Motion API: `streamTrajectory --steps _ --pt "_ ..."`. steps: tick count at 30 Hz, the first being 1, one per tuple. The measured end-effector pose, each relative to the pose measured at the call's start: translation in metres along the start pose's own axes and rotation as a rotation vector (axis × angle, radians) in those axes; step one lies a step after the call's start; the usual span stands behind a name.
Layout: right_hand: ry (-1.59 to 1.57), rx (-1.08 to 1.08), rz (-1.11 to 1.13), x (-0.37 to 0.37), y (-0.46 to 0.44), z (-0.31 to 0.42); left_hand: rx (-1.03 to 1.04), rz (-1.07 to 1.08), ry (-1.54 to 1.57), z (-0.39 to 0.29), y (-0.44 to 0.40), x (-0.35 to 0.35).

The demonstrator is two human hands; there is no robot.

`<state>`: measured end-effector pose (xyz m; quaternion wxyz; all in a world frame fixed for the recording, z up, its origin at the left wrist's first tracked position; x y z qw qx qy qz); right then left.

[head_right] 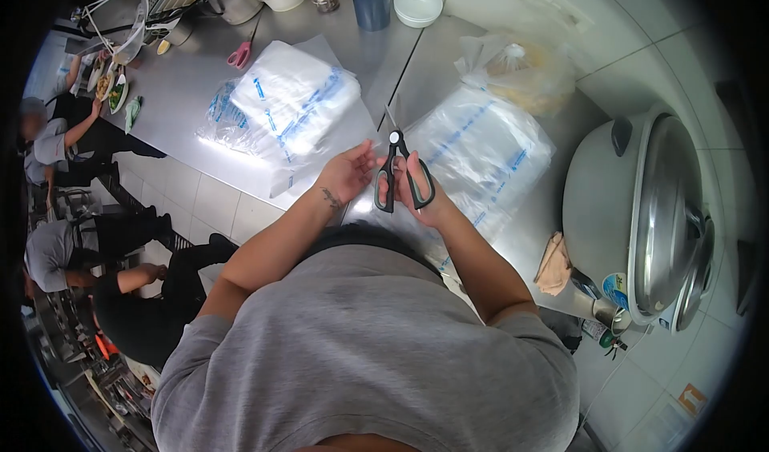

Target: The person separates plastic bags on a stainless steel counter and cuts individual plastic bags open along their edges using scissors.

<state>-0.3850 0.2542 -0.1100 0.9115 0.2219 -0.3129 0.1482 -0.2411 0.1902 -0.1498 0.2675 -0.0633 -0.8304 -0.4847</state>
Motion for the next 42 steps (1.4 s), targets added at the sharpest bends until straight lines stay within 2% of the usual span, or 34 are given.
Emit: streamTrajectory --steps 6,10,23,32,42 --pt "0.081 0.161 0.145 0.014 0.035 0.009 0.007 -0.061 -0.032 -0.009 0.001 -0.002" --pt "0.119 0.22 0.106 0.012 0.051 0.009 0.01 -0.041 -0.038 -0.008 0.001 0.0" --pt "0.095 0.294 0.097 0.009 0.05 0.011 0.013 0.006 -0.07 -0.008 0.004 -0.001" --pt "0.048 0.297 0.093 0.009 0.043 0.012 0.083 0.039 -0.211 -0.005 0.005 0.002" --pt "0.022 0.294 0.094 0.007 0.041 0.008 0.128 0.075 -0.195 -0.005 0.002 0.0"
Point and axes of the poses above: each hand's wrist, its own y-axis away from the middle knuckle, its own x-axis out of the palm, z = x × y, the point moved 3 cm from there along -y, towards the middle knuckle
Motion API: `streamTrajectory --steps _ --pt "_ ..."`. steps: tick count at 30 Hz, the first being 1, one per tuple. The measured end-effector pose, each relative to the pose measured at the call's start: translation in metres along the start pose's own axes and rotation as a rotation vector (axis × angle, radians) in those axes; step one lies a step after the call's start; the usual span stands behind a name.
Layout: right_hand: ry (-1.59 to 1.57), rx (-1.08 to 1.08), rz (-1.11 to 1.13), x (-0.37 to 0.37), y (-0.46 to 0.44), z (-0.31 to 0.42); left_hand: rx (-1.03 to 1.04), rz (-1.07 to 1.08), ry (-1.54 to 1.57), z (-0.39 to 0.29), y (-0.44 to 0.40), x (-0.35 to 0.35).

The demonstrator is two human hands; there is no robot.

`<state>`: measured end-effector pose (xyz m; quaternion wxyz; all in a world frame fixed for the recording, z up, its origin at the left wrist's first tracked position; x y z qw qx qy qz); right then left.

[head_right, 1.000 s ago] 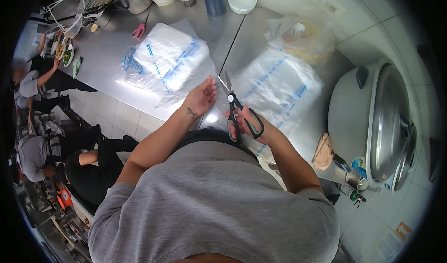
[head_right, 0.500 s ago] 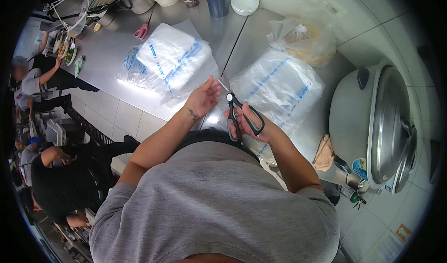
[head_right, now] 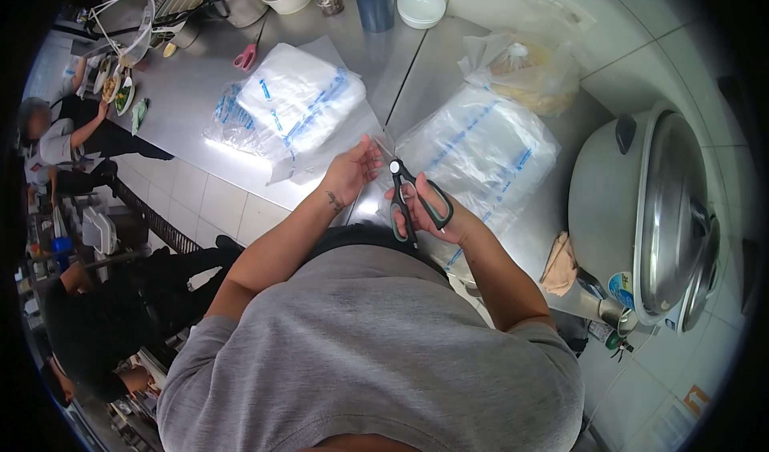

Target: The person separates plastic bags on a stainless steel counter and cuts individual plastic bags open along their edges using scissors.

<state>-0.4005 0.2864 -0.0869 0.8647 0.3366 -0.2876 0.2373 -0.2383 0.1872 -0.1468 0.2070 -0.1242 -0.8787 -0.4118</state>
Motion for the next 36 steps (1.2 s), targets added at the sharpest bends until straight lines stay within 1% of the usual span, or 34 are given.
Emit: streamTrajectory --steps 5,8,11,14,17,20,24,26,29,32,36 --pt "-0.073 -0.073 -0.016 -0.007 -0.015 -0.002 -0.032 0.043 -0.067 -0.001 0.006 0.006" --pt "-0.082 -0.126 -0.048 -0.008 -0.024 -0.004 -0.044 0.049 -0.038 0.001 0.01 0.01" --pt "-0.043 -0.191 -0.033 -0.005 -0.032 -0.006 -0.015 -0.056 0.027 0.005 0.012 0.011" --pt "-0.055 -0.226 -0.023 -0.006 -0.04 -0.011 -0.038 -0.191 0.123 0.005 0.011 0.006" --pt "-0.071 -0.275 -0.032 -0.003 -0.051 -0.017 -0.06 -0.121 0.106 0.011 0.006 -0.001" --pt "-0.079 -0.318 -0.036 -0.002 -0.061 -0.021 -0.145 0.029 0.084 0.0 0.027 0.012" --pt "-0.124 -0.368 0.005 0.004 -0.067 -0.021 -0.149 -0.005 0.078 -0.001 0.024 0.003" --pt "-0.092 -0.349 -0.029 0.004 -0.065 -0.021 -0.132 -0.009 0.074 -0.003 0.028 0.003" --pt "-0.089 -0.358 -0.074 0.006 -0.065 -0.025 -0.119 -0.14 0.085 0.001 0.018 -0.003" --pt "-0.093 -0.37 -0.082 0.006 -0.066 -0.028 -0.131 -0.06 0.05 -0.006 0.033 0.005" --pt "-0.153 -0.395 -0.04 0.01 -0.069 -0.028 -0.136 -0.054 0.016 -0.009 0.038 0.008"
Point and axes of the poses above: each hand's wrist, its own y-axis away from the middle knuckle, its own x-axis out of the palm, z = x × y, the point moved 3 cm from there along -y, towards the middle knuckle
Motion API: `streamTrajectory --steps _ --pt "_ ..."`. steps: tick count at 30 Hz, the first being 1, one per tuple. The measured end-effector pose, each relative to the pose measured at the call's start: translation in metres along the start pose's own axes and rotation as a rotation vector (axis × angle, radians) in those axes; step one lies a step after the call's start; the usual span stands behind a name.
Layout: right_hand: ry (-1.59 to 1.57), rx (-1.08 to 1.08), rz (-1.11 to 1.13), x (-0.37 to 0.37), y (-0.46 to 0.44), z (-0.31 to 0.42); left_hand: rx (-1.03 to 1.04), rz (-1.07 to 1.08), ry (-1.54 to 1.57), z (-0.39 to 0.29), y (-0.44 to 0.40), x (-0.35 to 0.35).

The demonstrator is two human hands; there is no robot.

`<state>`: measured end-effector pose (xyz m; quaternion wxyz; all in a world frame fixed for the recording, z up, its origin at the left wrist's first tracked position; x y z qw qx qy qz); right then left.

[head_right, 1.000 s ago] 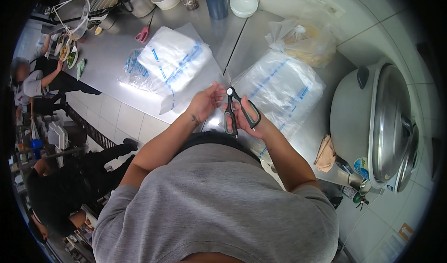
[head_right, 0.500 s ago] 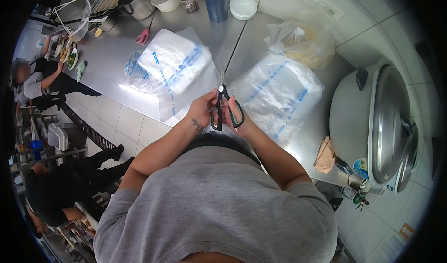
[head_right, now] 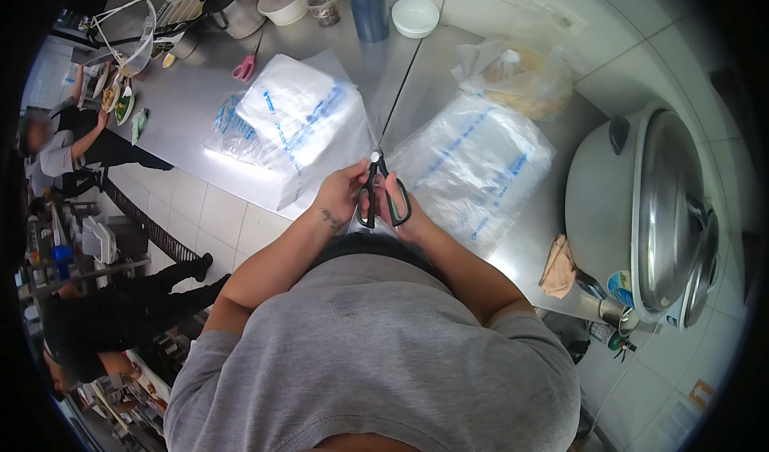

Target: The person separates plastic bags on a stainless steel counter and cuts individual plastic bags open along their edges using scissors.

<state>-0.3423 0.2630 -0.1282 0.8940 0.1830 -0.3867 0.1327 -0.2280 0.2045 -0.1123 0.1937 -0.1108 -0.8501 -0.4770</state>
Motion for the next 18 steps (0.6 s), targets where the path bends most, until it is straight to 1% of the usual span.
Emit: streamTrajectory --steps 3,5,6,8,9,12,15,18 --pt "0.034 0.017 0.001 0.005 -0.002 0.001 0.003 0.002 -0.025 0.001 0.0 -0.006" --pt "-0.025 0.052 0.076 0.004 -0.002 0.003 -0.013 0.008 -0.054 -0.005 0.011 -0.003" --pt "-0.056 0.07 0.116 0.006 -0.002 0.005 0.02 -0.063 -0.032 -0.004 0.008 -0.007" --pt "-0.131 0.176 0.181 0.01 0.005 0.01 0.084 -0.205 0.008 -0.001 0.0 -0.014" --pt "-0.171 0.226 0.212 0.014 0.008 0.013 0.079 -0.187 0.007 -0.002 0.002 -0.015" --pt "-0.191 0.277 0.146 0.014 0.01 0.02 0.076 -0.136 -0.017 0.003 0.01 -0.014" --pt "-0.157 0.197 0.107 0.003 0.005 0.019 0.109 -0.104 -0.065 0.006 0.014 -0.009" --pt "-0.043 0.122 0.034 0.0 0.002 0.008 0.105 -0.068 -0.073 0.006 0.019 -0.006"
Point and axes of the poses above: each hand's wrist, its own y-axis away from the middle knuckle, its own x-axis out of the palm, z = x × y, the point moved 3 cm from there along -y, towards the middle knuckle
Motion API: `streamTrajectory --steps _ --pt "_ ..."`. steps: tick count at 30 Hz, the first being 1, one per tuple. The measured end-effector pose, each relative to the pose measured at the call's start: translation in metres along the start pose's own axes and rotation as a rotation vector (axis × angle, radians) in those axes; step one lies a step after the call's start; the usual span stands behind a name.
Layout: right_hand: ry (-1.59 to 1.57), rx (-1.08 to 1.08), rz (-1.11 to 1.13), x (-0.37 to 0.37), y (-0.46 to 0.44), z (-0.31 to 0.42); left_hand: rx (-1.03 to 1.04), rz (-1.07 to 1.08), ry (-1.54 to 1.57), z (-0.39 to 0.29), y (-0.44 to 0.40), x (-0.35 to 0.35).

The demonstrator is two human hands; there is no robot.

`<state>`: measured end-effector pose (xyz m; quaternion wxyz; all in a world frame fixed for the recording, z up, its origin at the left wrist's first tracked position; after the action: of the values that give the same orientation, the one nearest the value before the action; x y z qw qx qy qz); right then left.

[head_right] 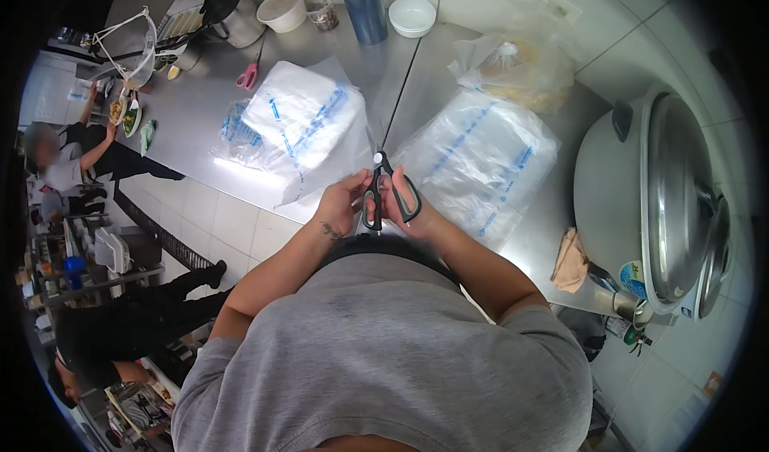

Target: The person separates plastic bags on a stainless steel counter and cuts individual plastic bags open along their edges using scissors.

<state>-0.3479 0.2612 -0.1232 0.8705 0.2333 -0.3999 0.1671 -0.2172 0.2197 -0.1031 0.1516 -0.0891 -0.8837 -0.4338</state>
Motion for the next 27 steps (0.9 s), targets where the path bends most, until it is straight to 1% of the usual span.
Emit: streamTrajectory --steps 3,7,9,12,14,15,17,20,22,23,25,27 --pt "0.062 -0.068 -0.06 -0.007 -0.004 -0.008 -0.01 0.019 -0.019 0.002 -0.002 -0.003" --pt "0.008 -0.138 -0.148 -0.012 -0.008 -0.005 0.005 -0.015 -0.123 0.01 -0.005 -0.004" --pt "-0.019 -0.147 -0.17 -0.013 -0.011 0.002 0.004 -0.037 -0.173 0.011 -0.003 -0.003" --pt "0.018 -0.233 -0.262 -0.008 -0.019 0.02 0.006 -0.056 -0.23 0.007 0.013 0.004" --pt "0.085 -0.192 -0.338 -0.021 -0.028 0.025 0.002 -0.04 -0.248 0.008 0.019 0.005" --pt "0.157 -0.122 -0.344 -0.049 -0.031 0.023 0.009 -0.032 -0.253 0.009 0.02 0.003" --pt "0.189 -0.084 -0.395 -0.072 -0.044 0.026 0.027 -0.014 -0.263 0.011 0.021 0.0" --pt "0.068 -0.204 -0.504 -0.067 -0.063 0.04 0.027 -0.087 -0.218 -0.001 0.041 0.01" --pt "-0.005 -0.315 -0.534 -0.049 -0.067 0.06 0.033 -0.083 -0.182 -0.004 0.05 0.012" --pt "-0.048 -0.352 -0.548 -0.051 -0.073 0.066 0.038 -0.081 -0.163 -0.005 0.053 0.011" --pt "-0.136 -0.422 -0.576 -0.06 -0.087 0.075 0.024 -0.045 -0.246 0.002 0.047 -0.005" --pt "-0.073 -0.394 -0.518 -0.072 -0.092 0.08 0.046 -0.025 -0.294 0.006 0.04 -0.02"
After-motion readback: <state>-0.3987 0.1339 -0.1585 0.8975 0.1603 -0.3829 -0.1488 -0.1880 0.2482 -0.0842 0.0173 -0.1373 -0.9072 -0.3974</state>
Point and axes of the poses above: each hand's wrist, its own y-axis away from the middle knuckle, its own x-axis out of the palm, z = x × y, the point moved 3 cm from there along -y, towards the middle knuckle
